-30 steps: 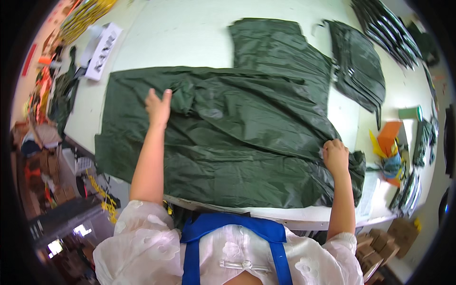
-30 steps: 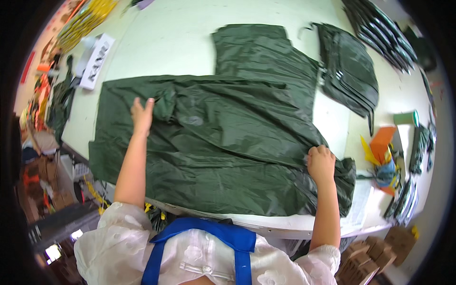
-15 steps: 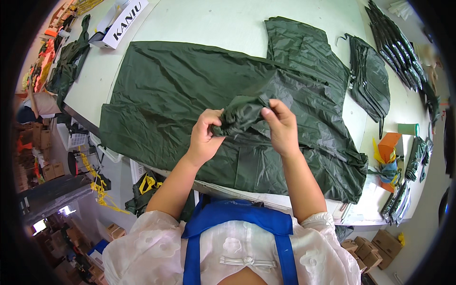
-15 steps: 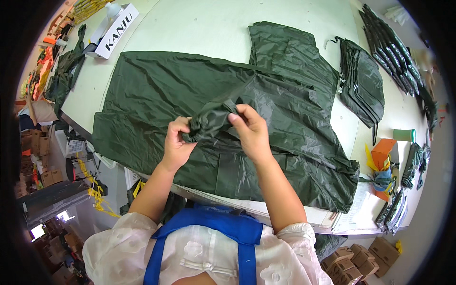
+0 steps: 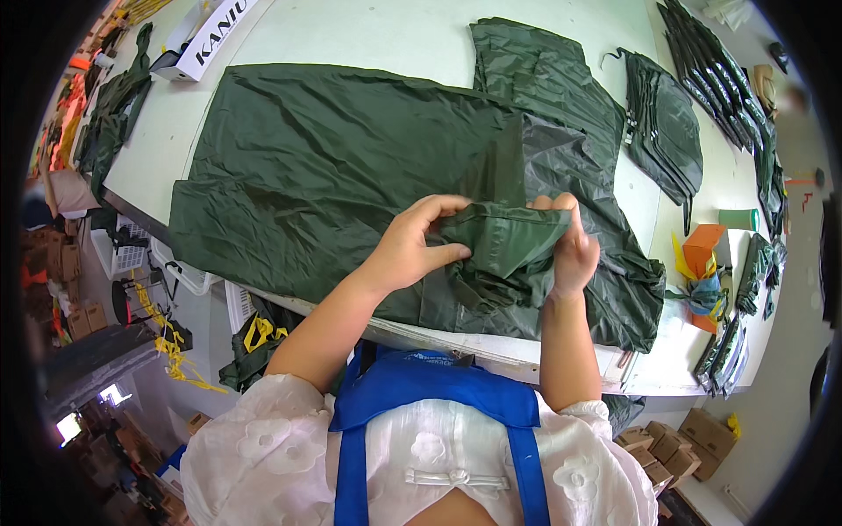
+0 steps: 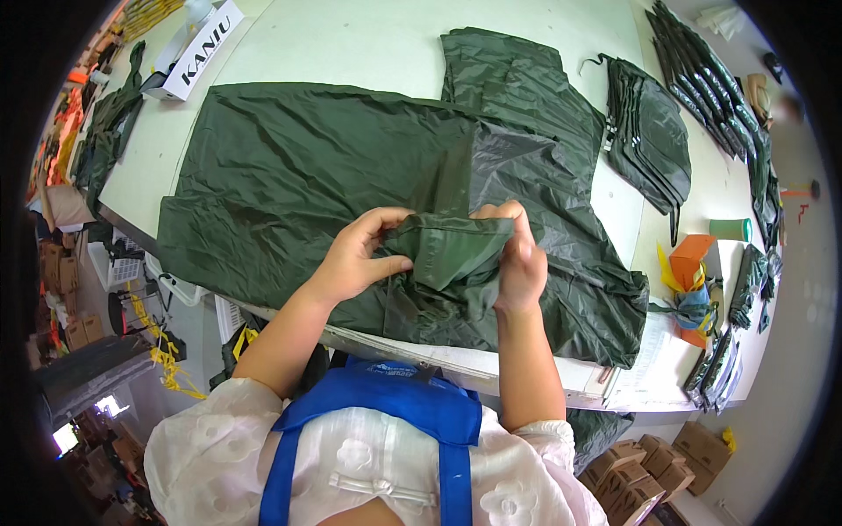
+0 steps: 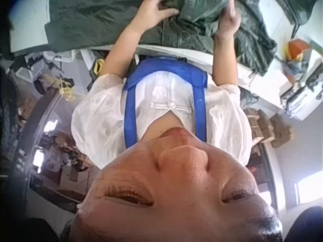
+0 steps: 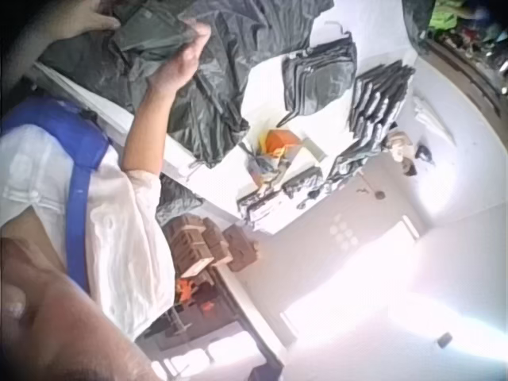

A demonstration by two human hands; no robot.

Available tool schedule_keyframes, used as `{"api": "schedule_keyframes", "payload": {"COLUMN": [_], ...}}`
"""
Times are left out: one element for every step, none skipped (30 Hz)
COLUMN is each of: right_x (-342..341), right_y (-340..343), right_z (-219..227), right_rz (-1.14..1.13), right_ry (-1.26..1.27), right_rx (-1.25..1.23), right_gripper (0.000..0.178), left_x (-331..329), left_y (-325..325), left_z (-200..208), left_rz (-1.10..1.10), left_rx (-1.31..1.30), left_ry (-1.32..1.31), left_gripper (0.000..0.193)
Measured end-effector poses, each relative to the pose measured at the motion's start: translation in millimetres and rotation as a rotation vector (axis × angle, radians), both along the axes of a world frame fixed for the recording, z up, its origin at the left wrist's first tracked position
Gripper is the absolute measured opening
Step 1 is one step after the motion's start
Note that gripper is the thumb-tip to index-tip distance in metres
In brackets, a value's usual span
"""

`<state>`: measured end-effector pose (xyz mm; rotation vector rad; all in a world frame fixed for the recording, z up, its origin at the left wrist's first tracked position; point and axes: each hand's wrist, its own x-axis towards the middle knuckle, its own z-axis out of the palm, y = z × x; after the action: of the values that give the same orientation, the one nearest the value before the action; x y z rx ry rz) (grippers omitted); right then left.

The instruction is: The person folds a large green fabric item on a white table, smoothing and aligning it into a compact rectangular shape. The person then places the folded item into a matching green bag and sets it aside.

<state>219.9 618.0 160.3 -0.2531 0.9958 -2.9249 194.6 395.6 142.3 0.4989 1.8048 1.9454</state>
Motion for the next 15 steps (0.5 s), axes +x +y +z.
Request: {"api": "schedule_keyframes", "payload": {"right_x": [11, 20, 29, 35, 36, 32, 26, 17, 5, -6, -14, -19, -24, -22, -16], "right_y": [2, 6, 4, 4, 7, -1, -4, -3, 1, 1, 5, 8, 8, 5, 1], "right_z": [5, 10, 16, 20, 14, 10, 10, 10, 0, -6, -16, -22, -23, -18, -9], "right_rz": [0.022, 0.048, 0.047, 0.035, -0.022, -0.226, -0.375, -0.531, -0.786, -0.860, -0.907, -0.952, -1.016, -1.011, -1.007], "right_ry": [-0.012, -0.015, -0.045, -0.077, -0.128, -0.186, -0.262, -0.336, -0.205, -0.211, -0.183, -0.155, -0.102, -0.058, -0.014], "right_rx": [0.111, 0.295, 0.427, 0.562, 0.906, 1.034, 1.137, 1.235, 1.338, 1.351, 1.365, 1.380, 1.369, 1.368, 1.366], "right_gripper": [0.064, 0.086, 0.085, 0.085, 0.068, 0.038, 0.030, 0.022, 0.020, 0.019, 0.020, 0.021, 0.023, 0.022, 0.022], "left_x": [0, 2, 4, 6, 9, 10, 14, 18, 27, 32, 40, 44, 42, 35, 29], "left_y": [3, 7, 12, 20, 26, 31, 36, 42, 45, 47, 54, 60, 60, 54, 42], "left_z": [14, 19, 22, 25, 30, 23, 27, 35, 44, 39, 39, 39, 27, 18, 14], "left_rz": [0.067, 0.180, 0.293, 0.398, 0.439, 0.453, 0.476, 0.500, 0.437, 0.247, 0.126, 0.006, -0.025, 0.031, 0.125], "left_rx": [-0.155, -0.189, -0.223, -0.253, -0.261, -0.326, -0.344, -0.358, -0.365, -0.326, -0.301, -0.276, -0.365, -0.463, -0.621], "left_ry": [0.143, 0.169, 0.194, 0.223, 0.291, 0.495, 0.636, 0.782, 0.838, 1.113, 1.144, 1.173, 1.118, 1.073, 1.015], "left_gripper": [0.032, 0.027, 0.023, 0.019, 0.018, 0.020, 0.021, 0.023, 0.028, 0.028, 0.027, 0.026, 0.022, 0.022, 0.020]}}
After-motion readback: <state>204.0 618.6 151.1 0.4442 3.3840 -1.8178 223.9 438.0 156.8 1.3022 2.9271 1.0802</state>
